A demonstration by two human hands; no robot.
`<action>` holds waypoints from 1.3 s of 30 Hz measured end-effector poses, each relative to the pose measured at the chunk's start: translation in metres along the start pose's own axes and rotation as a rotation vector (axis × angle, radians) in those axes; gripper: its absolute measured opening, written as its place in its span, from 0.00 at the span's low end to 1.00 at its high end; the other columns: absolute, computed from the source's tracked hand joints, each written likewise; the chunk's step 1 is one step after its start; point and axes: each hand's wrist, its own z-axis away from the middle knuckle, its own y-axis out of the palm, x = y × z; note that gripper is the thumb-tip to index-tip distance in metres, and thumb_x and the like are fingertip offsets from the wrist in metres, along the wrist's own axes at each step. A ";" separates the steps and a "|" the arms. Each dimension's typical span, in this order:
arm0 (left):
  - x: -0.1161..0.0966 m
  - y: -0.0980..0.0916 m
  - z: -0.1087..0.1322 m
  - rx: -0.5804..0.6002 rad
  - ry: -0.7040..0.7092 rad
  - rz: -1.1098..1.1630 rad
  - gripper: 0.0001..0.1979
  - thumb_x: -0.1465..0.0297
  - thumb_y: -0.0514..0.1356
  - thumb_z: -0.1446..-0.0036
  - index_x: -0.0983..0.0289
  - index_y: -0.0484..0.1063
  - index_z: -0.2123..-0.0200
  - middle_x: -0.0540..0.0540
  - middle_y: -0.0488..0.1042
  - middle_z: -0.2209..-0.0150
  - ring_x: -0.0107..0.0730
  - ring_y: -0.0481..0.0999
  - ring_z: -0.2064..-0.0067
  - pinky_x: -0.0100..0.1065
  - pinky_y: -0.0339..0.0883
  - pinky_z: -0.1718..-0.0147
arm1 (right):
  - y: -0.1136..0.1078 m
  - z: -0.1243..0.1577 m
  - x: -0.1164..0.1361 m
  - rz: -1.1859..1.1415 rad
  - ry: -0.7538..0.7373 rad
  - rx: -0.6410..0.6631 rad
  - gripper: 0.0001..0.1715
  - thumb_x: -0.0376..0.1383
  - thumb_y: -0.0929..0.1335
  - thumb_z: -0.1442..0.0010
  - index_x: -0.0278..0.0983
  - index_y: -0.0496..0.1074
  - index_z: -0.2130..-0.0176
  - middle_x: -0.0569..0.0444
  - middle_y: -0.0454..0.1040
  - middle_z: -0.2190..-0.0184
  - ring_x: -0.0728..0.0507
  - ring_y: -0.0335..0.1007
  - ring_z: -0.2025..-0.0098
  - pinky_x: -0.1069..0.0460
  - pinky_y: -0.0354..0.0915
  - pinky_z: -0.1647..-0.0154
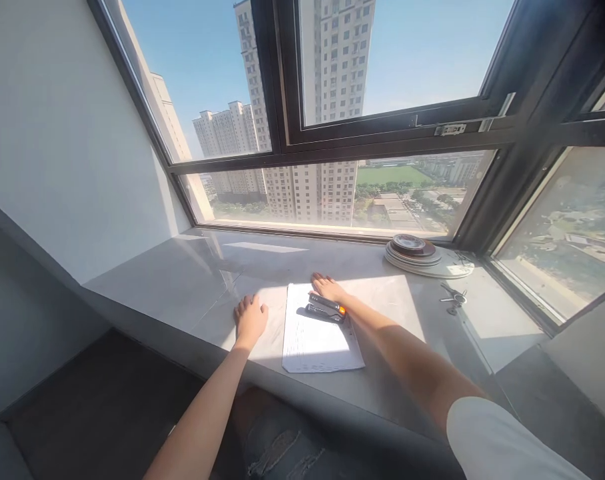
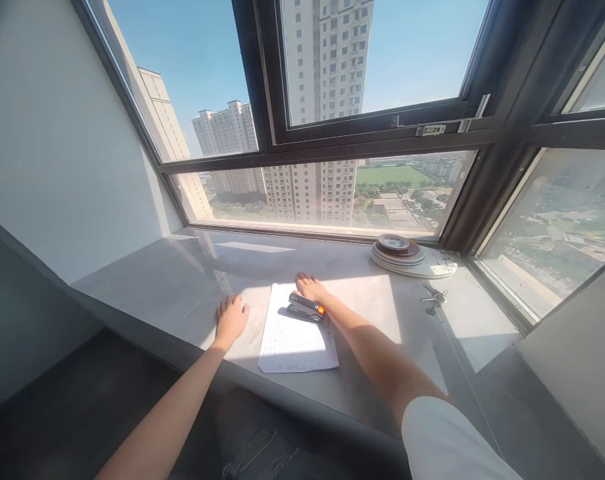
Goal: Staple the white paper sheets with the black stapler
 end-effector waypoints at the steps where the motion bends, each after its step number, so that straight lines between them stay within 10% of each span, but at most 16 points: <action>1: 0.001 0.000 -0.001 0.005 -0.004 0.024 0.19 0.65 0.52 0.28 0.64 0.75 0.41 0.69 0.75 0.41 0.57 0.72 0.38 0.51 0.61 0.37 | 0.002 -0.008 0.009 -0.002 -0.010 0.005 0.42 0.52 0.58 0.22 0.30 0.56 0.22 0.34 0.46 0.20 0.32 0.40 0.17 0.32 0.43 0.19; 13: 0.022 0.005 -0.010 -0.005 -0.049 0.298 0.22 0.80 0.53 0.38 0.58 0.78 0.47 0.59 0.80 0.41 0.45 0.76 0.37 0.44 0.66 0.35 | 0.008 -0.025 0.080 -0.051 -0.192 0.039 0.38 0.48 0.59 0.20 0.34 0.56 0.21 0.42 0.47 0.19 0.33 0.37 0.17 0.33 0.41 0.19; 18: 0.023 0.013 -0.010 0.009 -0.064 0.282 0.22 0.79 0.53 0.37 0.59 0.78 0.45 0.59 0.77 0.36 0.46 0.73 0.33 0.44 0.63 0.31 | 0.005 0.003 0.064 -0.136 -0.424 0.135 0.35 0.49 0.57 0.19 0.45 0.54 0.20 0.53 0.48 0.19 0.33 0.37 0.17 0.29 0.38 0.19; 29: 0.017 0.006 0.000 0.044 0.076 0.394 0.22 0.76 0.48 0.33 0.57 0.79 0.48 0.58 0.79 0.40 0.47 0.76 0.36 0.48 0.67 0.33 | -0.017 0.042 -0.029 -0.199 -0.433 0.081 0.33 0.45 0.56 0.19 0.47 0.58 0.21 0.51 0.55 0.21 0.34 0.44 0.18 0.29 0.44 0.20; 35: -0.035 -0.009 0.012 0.197 0.376 0.720 0.20 0.62 0.56 0.26 0.54 0.71 0.34 0.59 0.71 0.31 0.45 0.72 0.31 0.48 0.72 0.34 | -0.015 0.041 -0.029 -0.259 -0.372 -0.249 0.29 0.42 0.64 0.23 0.42 0.67 0.28 0.44 0.68 0.27 0.31 0.62 0.26 0.32 0.62 0.27; 39: -0.060 -0.006 0.017 0.344 0.569 0.586 0.32 0.57 0.65 0.31 0.52 0.63 0.28 0.59 0.62 0.24 0.51 0.63 0.24 0.57 0.61 0.25 | -0.023 0.050 -0.030 -0.425 -0.292 -0.470 0.15 0.43 0.63 0.22 0.40 0.77 0.47 0.44 0.82 0.53 0.35 0.75 0.51 0.40 0.72 0.50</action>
